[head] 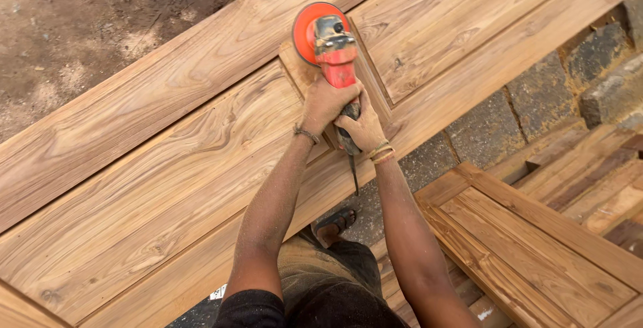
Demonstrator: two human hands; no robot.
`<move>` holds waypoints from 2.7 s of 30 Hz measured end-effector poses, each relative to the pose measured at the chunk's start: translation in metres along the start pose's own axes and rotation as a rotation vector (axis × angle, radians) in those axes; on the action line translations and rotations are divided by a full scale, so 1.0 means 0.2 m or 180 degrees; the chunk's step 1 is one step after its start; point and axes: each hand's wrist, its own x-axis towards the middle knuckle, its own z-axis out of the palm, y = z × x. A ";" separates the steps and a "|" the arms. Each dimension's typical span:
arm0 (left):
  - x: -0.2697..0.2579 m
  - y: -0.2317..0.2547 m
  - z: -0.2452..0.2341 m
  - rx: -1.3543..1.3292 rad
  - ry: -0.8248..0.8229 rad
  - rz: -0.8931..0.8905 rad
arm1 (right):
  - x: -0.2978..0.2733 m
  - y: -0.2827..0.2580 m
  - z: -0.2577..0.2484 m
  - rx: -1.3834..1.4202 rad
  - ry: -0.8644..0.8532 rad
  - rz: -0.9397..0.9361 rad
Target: The person uses a red orbital sander to smooth the surface of a wooden cabinet door. They move the sander across the flat panels and along the raised frame edges, generating sawdust. The person repositions the door and continues sanding different sections.
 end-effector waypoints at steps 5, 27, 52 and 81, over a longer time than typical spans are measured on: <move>-0.07 -0.04 0.06 0.0234 -0.0077 -0.0314 | -0.08 0.06 -0.04 -0.0198 -0.0103 -0.0180; -0.79 -0.34 0.73 0.0647 -0.0490 0.0029 | -0.92 0.72 -0.28 0.0274 0.0399 0.0263; -0.15 -0.08 0.07 -0.0067 -0.0111 -0.0080 | -0.20 -0.01 -0.01 0.0260 -0.0080 0.0337; -0.93 -0.34 0.66 0.0212 -0.0448 -0.0166 | -0.97 0.72 -0.26 -0.0011 0.0251 0.0231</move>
